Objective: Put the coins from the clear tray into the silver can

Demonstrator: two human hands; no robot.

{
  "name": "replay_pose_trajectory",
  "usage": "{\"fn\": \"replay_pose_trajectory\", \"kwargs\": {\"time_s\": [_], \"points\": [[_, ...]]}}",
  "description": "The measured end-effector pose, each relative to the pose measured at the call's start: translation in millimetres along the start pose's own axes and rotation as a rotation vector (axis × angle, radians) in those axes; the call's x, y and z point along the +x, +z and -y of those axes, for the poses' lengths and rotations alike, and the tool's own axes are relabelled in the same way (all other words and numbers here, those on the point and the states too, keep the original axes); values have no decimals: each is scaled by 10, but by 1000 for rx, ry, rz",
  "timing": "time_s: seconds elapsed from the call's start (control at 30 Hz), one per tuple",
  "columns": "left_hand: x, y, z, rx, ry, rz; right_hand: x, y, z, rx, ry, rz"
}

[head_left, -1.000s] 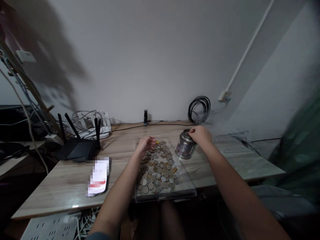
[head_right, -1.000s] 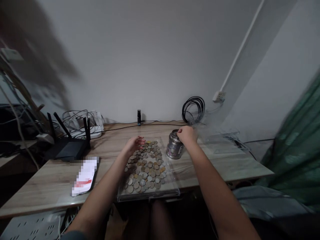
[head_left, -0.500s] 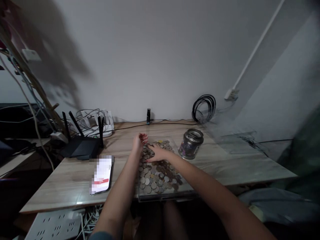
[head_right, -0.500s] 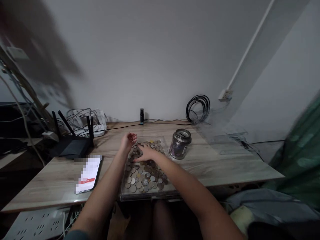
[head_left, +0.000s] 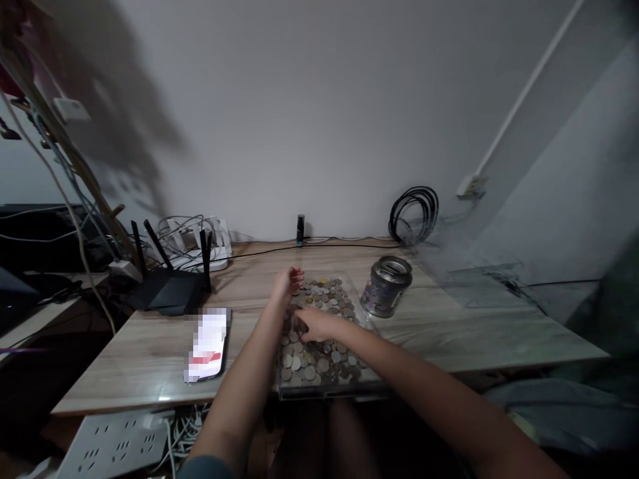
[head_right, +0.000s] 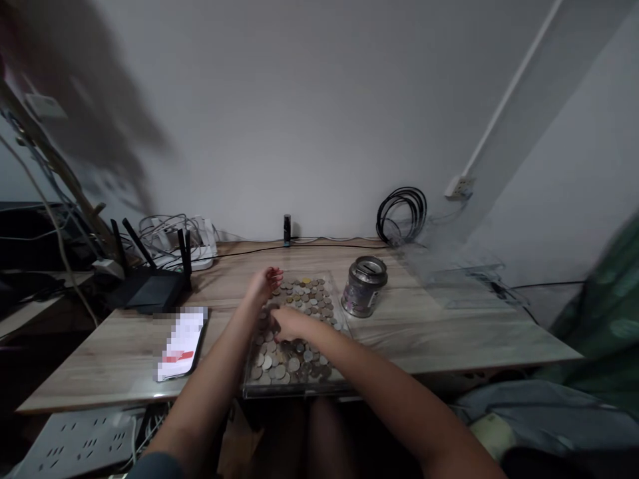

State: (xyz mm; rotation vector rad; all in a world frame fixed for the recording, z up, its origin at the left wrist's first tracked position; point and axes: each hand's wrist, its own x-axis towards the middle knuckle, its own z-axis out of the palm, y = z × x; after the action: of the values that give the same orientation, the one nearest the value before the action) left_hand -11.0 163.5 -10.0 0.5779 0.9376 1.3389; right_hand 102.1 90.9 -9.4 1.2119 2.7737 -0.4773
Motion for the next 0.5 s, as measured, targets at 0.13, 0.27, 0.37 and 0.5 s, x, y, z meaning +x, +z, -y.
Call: {"fn": "replay_pose_trajectory", "kwargs": {"time_s": [0.13,0.27,0.37,0.5], "points": [[15,-3,46,32,-15,39,-188,73,91,22,-5,95],[34,-17,73,46,-17,53,-430,151,134,72,-36,13],[50,-21,81,49,-22,58,-608,158,124,133,-106,21],[63,-18,93,47,-36,71,-777,117,119,129,-132,31]]}}
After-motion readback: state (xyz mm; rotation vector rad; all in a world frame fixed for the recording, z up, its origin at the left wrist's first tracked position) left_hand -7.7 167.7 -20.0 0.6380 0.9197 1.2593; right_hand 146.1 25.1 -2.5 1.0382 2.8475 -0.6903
